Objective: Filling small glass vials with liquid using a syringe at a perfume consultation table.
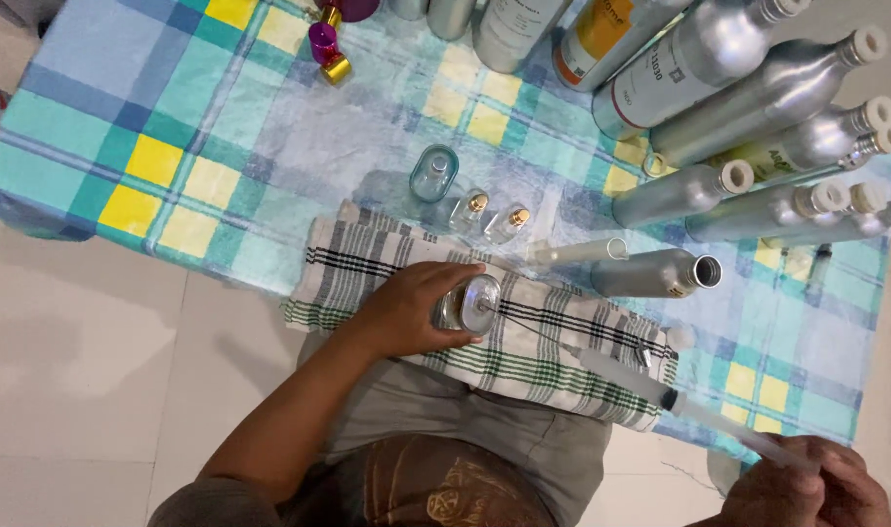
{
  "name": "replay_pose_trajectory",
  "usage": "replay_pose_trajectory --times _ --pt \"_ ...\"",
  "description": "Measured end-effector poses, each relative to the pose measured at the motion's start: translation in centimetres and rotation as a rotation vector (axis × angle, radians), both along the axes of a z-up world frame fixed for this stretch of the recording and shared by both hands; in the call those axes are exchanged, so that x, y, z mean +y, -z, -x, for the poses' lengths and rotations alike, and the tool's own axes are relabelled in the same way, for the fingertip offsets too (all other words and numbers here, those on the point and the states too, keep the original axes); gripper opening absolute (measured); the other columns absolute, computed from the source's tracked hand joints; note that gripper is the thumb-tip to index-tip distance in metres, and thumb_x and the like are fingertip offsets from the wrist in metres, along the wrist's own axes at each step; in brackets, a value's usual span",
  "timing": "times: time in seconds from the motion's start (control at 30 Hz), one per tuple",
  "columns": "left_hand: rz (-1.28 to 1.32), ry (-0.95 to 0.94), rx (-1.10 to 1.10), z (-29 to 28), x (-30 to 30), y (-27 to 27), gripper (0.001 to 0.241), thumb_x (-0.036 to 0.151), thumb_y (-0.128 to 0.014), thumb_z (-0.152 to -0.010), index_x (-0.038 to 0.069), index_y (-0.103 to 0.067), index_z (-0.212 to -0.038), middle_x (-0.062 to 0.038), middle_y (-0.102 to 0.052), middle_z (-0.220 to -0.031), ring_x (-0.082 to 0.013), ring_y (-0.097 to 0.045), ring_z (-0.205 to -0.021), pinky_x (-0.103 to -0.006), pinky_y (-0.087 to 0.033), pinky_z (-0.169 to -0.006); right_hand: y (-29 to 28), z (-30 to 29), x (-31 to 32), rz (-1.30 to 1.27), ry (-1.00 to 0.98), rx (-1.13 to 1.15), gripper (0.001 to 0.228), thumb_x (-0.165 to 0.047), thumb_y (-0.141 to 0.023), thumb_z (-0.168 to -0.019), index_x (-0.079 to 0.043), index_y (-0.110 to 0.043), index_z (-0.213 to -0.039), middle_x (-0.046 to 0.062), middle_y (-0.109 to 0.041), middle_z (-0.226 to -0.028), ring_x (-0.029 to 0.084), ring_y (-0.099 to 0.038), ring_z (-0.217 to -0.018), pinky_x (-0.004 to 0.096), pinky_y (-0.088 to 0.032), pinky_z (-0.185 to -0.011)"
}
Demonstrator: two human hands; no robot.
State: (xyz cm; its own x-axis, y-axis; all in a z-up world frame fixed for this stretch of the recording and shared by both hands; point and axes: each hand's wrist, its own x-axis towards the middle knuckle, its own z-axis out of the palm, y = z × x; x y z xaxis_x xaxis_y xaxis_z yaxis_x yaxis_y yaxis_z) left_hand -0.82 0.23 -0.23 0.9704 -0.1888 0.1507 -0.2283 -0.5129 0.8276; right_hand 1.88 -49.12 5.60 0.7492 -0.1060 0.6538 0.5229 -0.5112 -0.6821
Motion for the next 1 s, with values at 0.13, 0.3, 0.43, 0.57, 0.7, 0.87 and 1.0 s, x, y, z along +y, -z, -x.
replay_pose_trajectory --times 0.13,0.3,0.43,0.57,0.7,0.87,1.0 --pt "-0.004 0.003 -0.087 -0.1 -0.1 0.3 0.087 0.045 -0.088 -0.08 0.016 -0.049 -0.151 -0.013 -0.063 -0.145 -0.0348 -0.061 -0.128 -0.0478 -0.05 -0.105 -3.1 -2.2 1.5 -0.347 -0.57 0.396 0.024 -0.012 -0.053 -0.109 -0.006 -0.05 -0.132 0.006 -0.055 -0.114 0.014 -0.059 -0.076 0.027 -0.051 -0.067" --pt "0.002 0.015 -0.057 0.0 0.1 0.3 0.088 0.044 -0.089 -0.079 0.018 -0.047 -0.152 -0.012 -0.062 -0.146 -0.0355 -0.059 -0.13 -0.0505 -0.051 -0.104 -8.0 -1.0 12.0 -0.791 -1.131 0.654 0.075 -0.052 -0.089 -0.11 0.0 -0.049 -0.147 0.018 -0.067 -0.1 0.031 -0.069 -0.083 0.043 -0.06 -0.074" --pt "-0.007 0.01 -0.051 0.0 0.1 0.6 0.088 0.047 -0.088 -0.08 0.019 -0.047 -0.153 -0.012 -0.061 -0.148 -0.0365 -0.058 -0.131 -0.0513 -0.049 -0.105 -8.8 -0.9 13.3 -0.901 -1.361 1.166 0.083 -0.043 -0.084 -0.108 -0.01 -0.028 -0.158 0.026 -0.062 -0.087 0.039 -0.061 -0.067 0.043 -0.049 -0.06" --pt "0.014 -0.007 -0.104 -0.1 -0.1 0.7 0.088 0.043 -0.091 -0.077 0.016 -0.05 -0.15 -0.013 -0.064 -0.144 -0.0342 -0.062 -0.125 -0.0468 -0.051 -0.103 -8.7 -0.3 12.5 -0.827 -1.286 1.3 0.095 -0.027 -0.104 -0.109 -0.018 -0.025 -0.161 0.044 -0.051 -0.133 0.053 -0.069 -0.096 0.056 -0.066 -0.072" --pt "0.003 0.013 -0.084 0.0 0.1 0.4 0.087 0.044 -0.089 -0.08 0.017 -0.048 -0.152 -0.013 -0.062 -0.147 -0.0359 -0.06 -0.129 -0.0507 -0.05 -0.104 -8.2 0.0 11.7 -0.959 -1.166 1.427 0.055 -0.03 -0.075 -0.11 -0.012 -0.04 -0.149 0.047 -0.053 -0.128 0.055 -0.069 -0.088 0.053 -0.064 -0.069" --pt "-0.006 -0.01 -0.051 0.0 0.0 0.2 0.087 0.05 -0.087 -0.079 0.019 -0.049 -0.152 -0.011 -0.062 -0.147 -0.0353 -0.059 -0.131 -0.0499 -0.048 -0.107 -8.1 1.2 12.1 -1.109 -1.209 1.365 0.042 -0.02 -0.068 -0.11 0.0 -0.041 -0.135 0.044 -0.061 -0.114 0.049 -0.068 -0.077 0.048 -0.06 -0.07" --pt "-0.006 -0.027 -0.173 -0.1 -0.1 0.5 0.087 0.047 -0.089 -0.078 0.014 -0.052 -0.149 -0.014 -0.065 -0.142 -0.0335 -0.064 -0.124 -0.0441 -0.049 -0.107 -9.5 1.5 14.1 -1.06 -1.248 1.338 0.051 -0.029 -0.072 -0.113 0.0 -0.038 -0.136 0.041 -0.059 -0.111 0.045 -0.066 -0.08 0.045 -0.055 -0.07"
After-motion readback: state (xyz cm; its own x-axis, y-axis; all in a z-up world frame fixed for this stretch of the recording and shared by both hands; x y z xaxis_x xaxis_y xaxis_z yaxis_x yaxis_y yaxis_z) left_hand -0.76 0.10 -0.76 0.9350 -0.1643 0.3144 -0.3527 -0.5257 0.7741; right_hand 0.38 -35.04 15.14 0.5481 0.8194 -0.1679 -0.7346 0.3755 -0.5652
